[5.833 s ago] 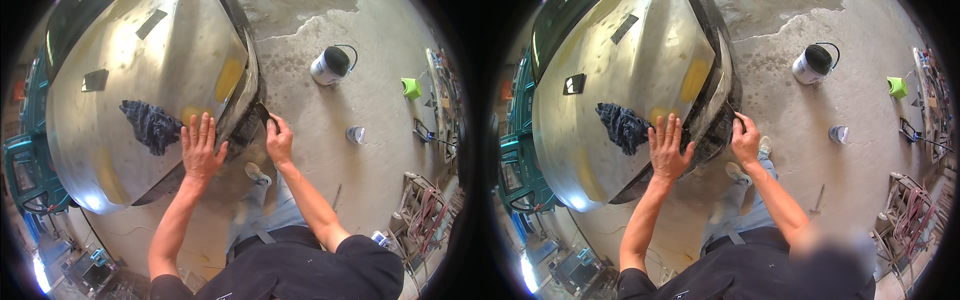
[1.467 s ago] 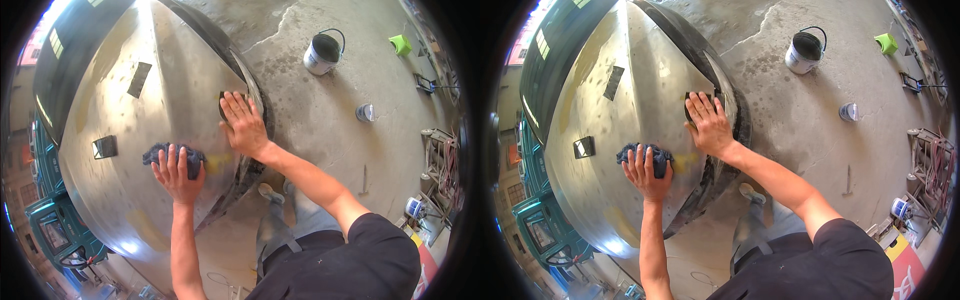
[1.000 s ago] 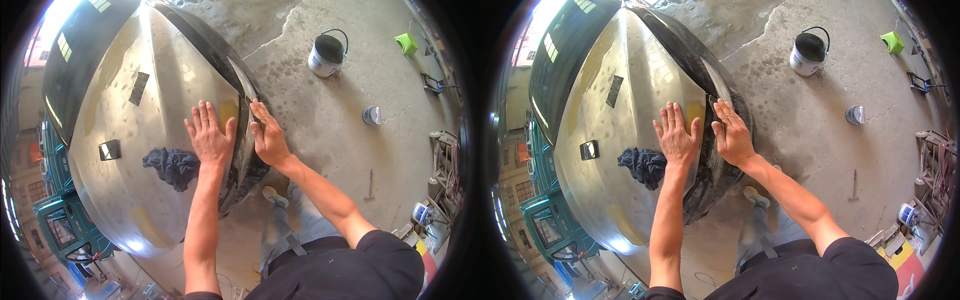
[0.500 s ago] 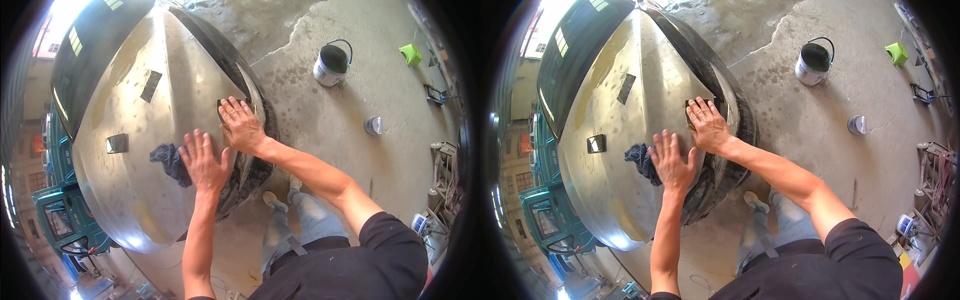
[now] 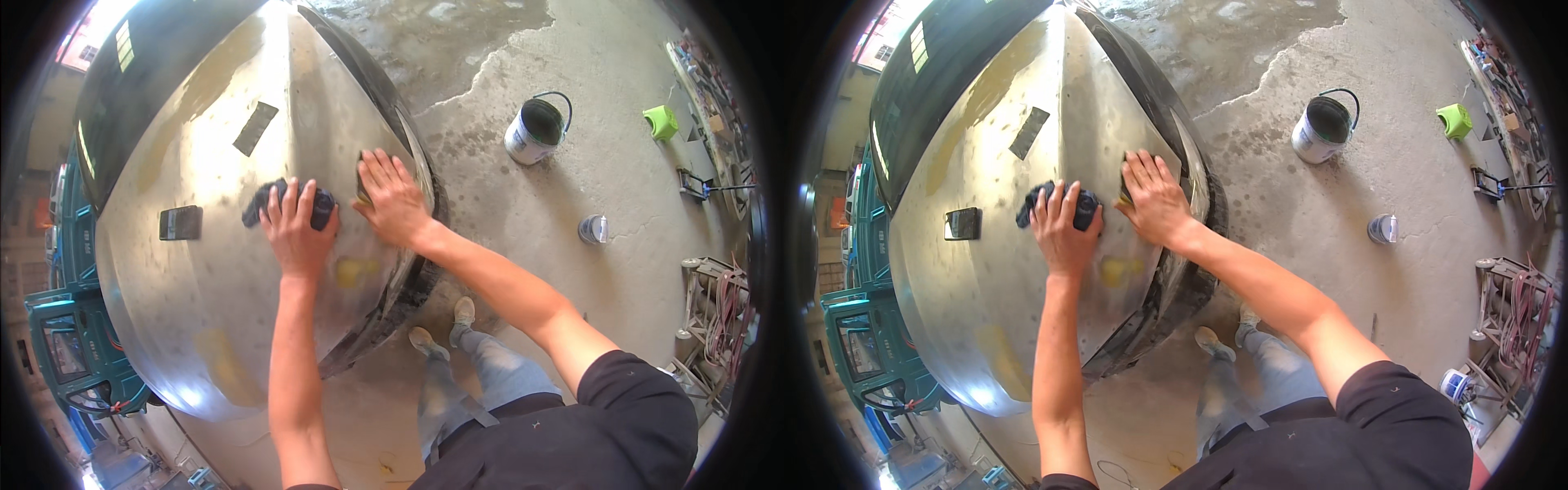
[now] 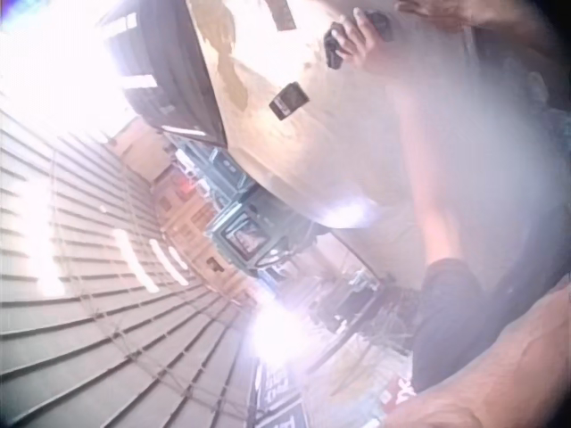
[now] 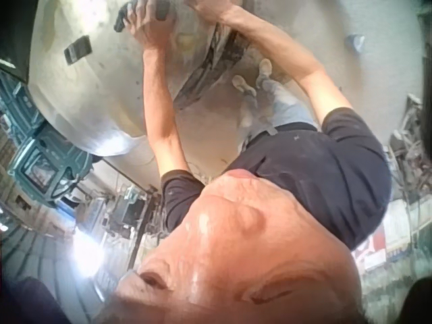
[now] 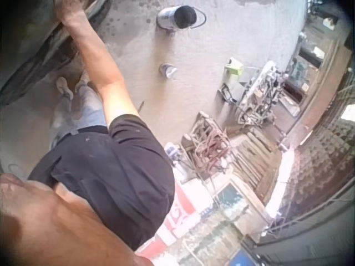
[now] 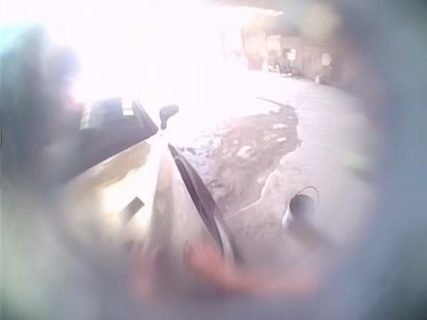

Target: The person sands a car hood with a sanding block and wipes the surface with a cloth. They repeatedly dip the sanding block into a bucket of water and continue sanding different areas of the hood.

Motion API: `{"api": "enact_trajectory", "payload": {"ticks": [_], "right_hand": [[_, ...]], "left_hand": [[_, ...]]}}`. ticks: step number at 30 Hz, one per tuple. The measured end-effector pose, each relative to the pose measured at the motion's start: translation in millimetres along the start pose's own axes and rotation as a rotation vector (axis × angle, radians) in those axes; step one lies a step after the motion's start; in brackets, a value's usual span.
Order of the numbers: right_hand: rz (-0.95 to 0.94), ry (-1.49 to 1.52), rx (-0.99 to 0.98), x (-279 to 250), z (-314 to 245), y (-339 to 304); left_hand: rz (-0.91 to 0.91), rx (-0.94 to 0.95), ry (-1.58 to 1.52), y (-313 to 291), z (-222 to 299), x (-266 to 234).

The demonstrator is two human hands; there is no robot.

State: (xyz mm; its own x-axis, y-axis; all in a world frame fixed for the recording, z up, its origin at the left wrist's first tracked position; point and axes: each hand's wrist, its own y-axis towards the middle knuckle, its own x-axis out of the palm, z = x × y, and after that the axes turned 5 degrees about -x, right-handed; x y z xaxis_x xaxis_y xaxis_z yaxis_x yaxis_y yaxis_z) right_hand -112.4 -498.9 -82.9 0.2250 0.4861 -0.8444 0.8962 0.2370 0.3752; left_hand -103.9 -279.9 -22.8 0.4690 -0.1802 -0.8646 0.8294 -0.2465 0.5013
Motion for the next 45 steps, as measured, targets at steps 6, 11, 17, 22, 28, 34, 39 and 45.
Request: {"api": "enact_trajectory", "payload": {"ticks": [6, 11, 17, 22, 28, 34, 39, 45], "right_hand": [[0.013, 0.041, -0.007, -15.3, -23.7, -45.2], [0.057, -0.011, 0.036, 0.2, -10.0, -6.0], [0.0, 0.038, 0.035, -7.9, -25.0, -25.4], [0.022, -0.016, 0.041, -3.8, -25.9, -22.4], [0.044, -0.004, -0.019, -1.7, -10.4, 5.0], [-0.037, -0.015, -0.036, -13.0, -18.0, -18.1], [-0.006, -0.022, -0.001, 4.4, -22.5, -20.4], [0.061, 0.017, 0.023, -4.6, 4.2, 10.0]], "left_hand": [[-0.028, -0.004, -0.008, 2.7, -7.7, -3.6], [-0.01, 0.009, -0.06, 10.5, 1.3, 0.6], [0.003, -0.014, -0.046, 8.4, -4.9, -1.8], [0.01, -0.01, -0.062, 7.8, -8.4, 5.7], [0.015, -0.014, -0.083, 13.9, -1.2, 4.0], [0.004, -0.006, -0.052, 7.0, -6.0, 2.1], [0.014, 0.006, -0.044, 9.6, -9.1, 6.3], [0.002, -0.009, -0.056, 16.4, -1.1, 1.8]]}}
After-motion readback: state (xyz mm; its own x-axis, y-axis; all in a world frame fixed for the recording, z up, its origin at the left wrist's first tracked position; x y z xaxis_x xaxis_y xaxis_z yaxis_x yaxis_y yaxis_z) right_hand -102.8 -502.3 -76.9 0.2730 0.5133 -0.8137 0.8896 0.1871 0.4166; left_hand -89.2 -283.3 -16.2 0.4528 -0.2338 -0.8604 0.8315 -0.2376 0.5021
